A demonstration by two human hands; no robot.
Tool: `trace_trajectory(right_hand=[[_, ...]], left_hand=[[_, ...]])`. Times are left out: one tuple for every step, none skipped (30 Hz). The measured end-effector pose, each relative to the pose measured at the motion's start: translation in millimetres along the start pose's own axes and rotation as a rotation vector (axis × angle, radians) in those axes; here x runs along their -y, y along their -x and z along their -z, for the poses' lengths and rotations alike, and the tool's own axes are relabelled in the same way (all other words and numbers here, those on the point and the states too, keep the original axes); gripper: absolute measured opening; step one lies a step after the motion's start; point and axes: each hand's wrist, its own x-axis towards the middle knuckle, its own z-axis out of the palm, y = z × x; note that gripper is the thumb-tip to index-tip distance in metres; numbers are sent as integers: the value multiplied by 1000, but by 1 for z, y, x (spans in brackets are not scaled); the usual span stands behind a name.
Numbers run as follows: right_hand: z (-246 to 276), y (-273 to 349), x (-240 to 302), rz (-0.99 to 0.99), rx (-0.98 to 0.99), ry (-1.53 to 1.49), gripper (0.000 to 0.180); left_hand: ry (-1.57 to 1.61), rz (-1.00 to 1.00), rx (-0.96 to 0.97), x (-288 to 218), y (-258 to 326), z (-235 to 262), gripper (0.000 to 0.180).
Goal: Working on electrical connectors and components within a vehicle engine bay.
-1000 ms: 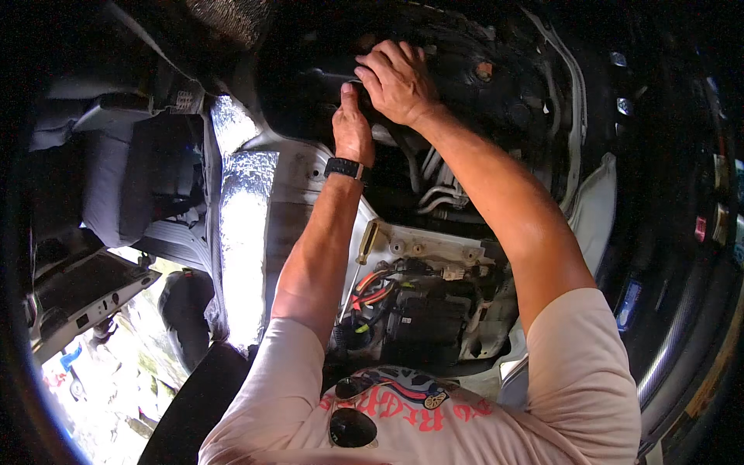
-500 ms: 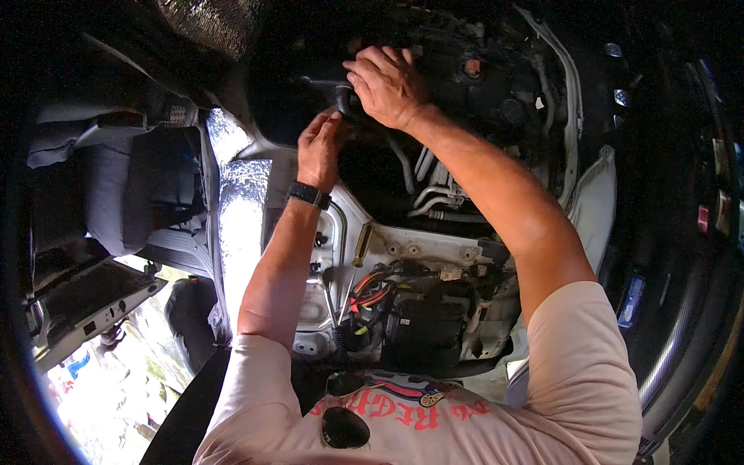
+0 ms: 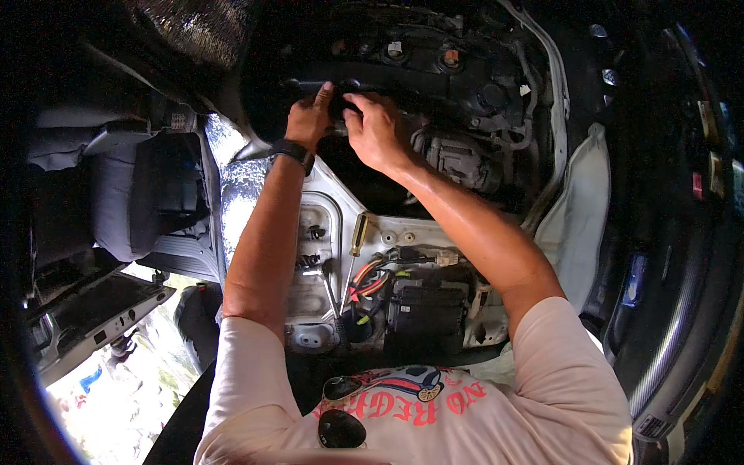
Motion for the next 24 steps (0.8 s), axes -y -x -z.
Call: trace_trajectory(right_hand=[[-10, -3, 3, -25, 18, 0, 31], [-10, -7, 0, -27, 13, 4, 31], [-10, -11, -1, -79, 74, -48, 30], [-10, -14, -5, -133, 137, -99, 30], [-8, -19, -10, -200, 198, -120, 30], [-5, -19, -13, -191, 193, -93, 30], [-6, -20, -10, -204, 221, -126, 31], [-8, -21, -7, -220, 250, -153, 32], [-14, -22, 0, -213, 261, -164, 32], [-7, -23, -13, -207, 252, -136, 33], [-2, -21, -19, -199, 250, -122, 34], [1, -23, -21, -207, 252, -120, 34], [1, -29, -20, -244, 313, -179, 37], [-1, -35, -17, -283, 379, -243, 40], [-6, -42, -13, -320, 419, -244, 44], [-13, -48, -16, -379, 458, -268, 43], [-19, -53, -21, -417, 481, -308, 41], [-24, -57, -26, -456, 502, -347, 40], [-29, -57, -26, -462, 504, -351, 40], [-35, -56, -18, -443, 520, -355, 42], [-36, -55, -19, -432, 526, -346, 44], [-35, -56, -28, -439, 519, -339, 44], [-40, -59, -31, -465, 525, -441, 42], [-43, -59, -34, -491, 528, -541, 39]], left_hand=[[509, 193, 90, 16, 2, -3, 52], [1029, 374, 187, 19, 1, -6, 50], [1226, 369, 353, 31, 7, -2, 51], [1307, 354, 373, 35, 15, -3, 50], [1321, 305, 369, 37, 22, -6, 43], [1334, 256, 360, 39, 30, -9, 37], [1328, 259, 343, 46, 38, -5, 37], [1120, 142, 185, 54, 46, -5, 34], [904, 33, 30, 64, 56, -3, 31], [581, -26, -43, 42, 71, -1, 28], [446, -167, -90, 23, 89, 7, 25], [303, -304, -144, 12, 106, 17, 23], [201, -462, -199, 10, 117, 24, 22], [-26, -531, -212, 17, 131, 33, 20], [-35, -581, -228, 24, 142, 42, 20], [-44, -639, -243, 23, 151, 56, 20], [-61, -661, -292, 25, 157, 65, 24], [-269, -681, -364, 29, 162, 81, 28], [-349, -558, -343, 27, 168, 99, 33], [-532, -550, -392, 57, 165, 113, 46], [-546, -465, -352, 76, 164, 120, 54], [-555, -386, -312, 88, 161, 119, 63], [-560, -386, -312, 102, 164, 118, 63], [-559, -395, -278, 115, 166, 113, 72]])
